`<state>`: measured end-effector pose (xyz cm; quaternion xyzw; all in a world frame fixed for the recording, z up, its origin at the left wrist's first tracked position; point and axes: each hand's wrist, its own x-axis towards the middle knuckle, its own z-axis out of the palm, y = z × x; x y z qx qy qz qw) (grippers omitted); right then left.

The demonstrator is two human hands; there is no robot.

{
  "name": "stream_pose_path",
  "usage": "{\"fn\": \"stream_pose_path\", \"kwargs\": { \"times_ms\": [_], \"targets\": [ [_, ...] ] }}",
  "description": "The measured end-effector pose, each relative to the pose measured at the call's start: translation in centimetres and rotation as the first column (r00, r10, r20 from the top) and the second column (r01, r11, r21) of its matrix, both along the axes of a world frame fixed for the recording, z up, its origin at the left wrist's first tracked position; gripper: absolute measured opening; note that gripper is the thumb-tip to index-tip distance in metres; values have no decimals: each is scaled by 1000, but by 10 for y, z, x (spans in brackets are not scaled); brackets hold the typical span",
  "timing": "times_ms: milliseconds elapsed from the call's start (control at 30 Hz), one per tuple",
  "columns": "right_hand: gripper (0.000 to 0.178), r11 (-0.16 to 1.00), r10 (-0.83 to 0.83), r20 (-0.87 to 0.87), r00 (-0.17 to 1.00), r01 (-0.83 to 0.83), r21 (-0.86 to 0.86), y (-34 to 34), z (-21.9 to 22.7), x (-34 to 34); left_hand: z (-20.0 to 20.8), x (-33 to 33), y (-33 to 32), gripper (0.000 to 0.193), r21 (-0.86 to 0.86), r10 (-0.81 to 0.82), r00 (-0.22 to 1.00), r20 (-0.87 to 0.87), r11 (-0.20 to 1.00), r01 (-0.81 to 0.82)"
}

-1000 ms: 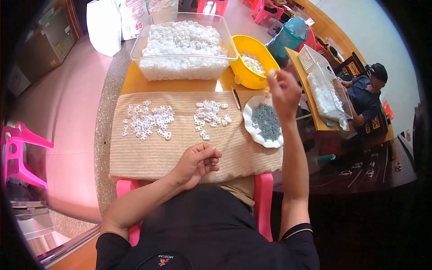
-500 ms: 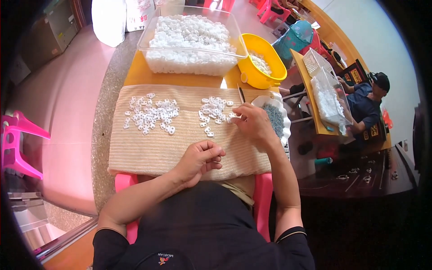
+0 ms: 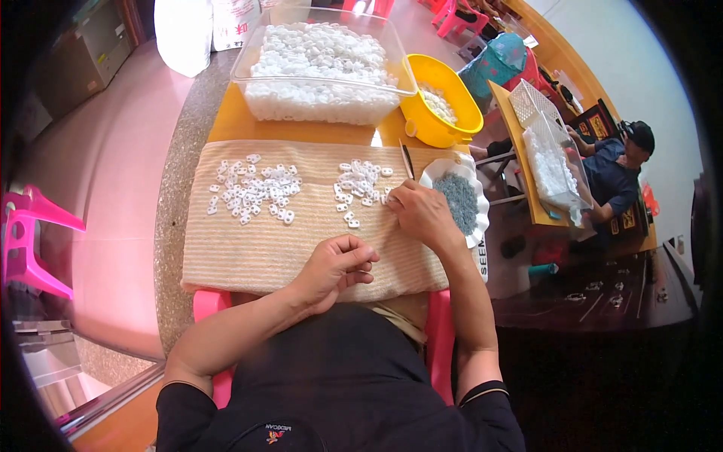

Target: The person is manually assembling small white plastic components by inserting grey metal pins into them.

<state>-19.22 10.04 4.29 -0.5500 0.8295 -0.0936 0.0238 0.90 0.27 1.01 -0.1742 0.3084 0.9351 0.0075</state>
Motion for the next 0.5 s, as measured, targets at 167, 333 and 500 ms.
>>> {"fn": "stream_pose_path", "kwargs": {
  "times_ms": [167, 333, 500],
  "targets": [
    [17, 998, -3, 12, 1000, 4, -62, 6, 2, 10, 0, 1, 1, 10, 1, 6, 1000, 3, 1000, -6],
    [17, 996, 4, 38, 999, -1, -86, 6, 3, 12, -3, 0, 1, 11, 3, 8, 1000, 5, 1000, -8],
    [19, 988, 14, 71, 997, -3, -155, 4, 0, 9, -1, 0, 1, 11, 5, 9, 1000, 4, 1000, -9]
  ]
}}
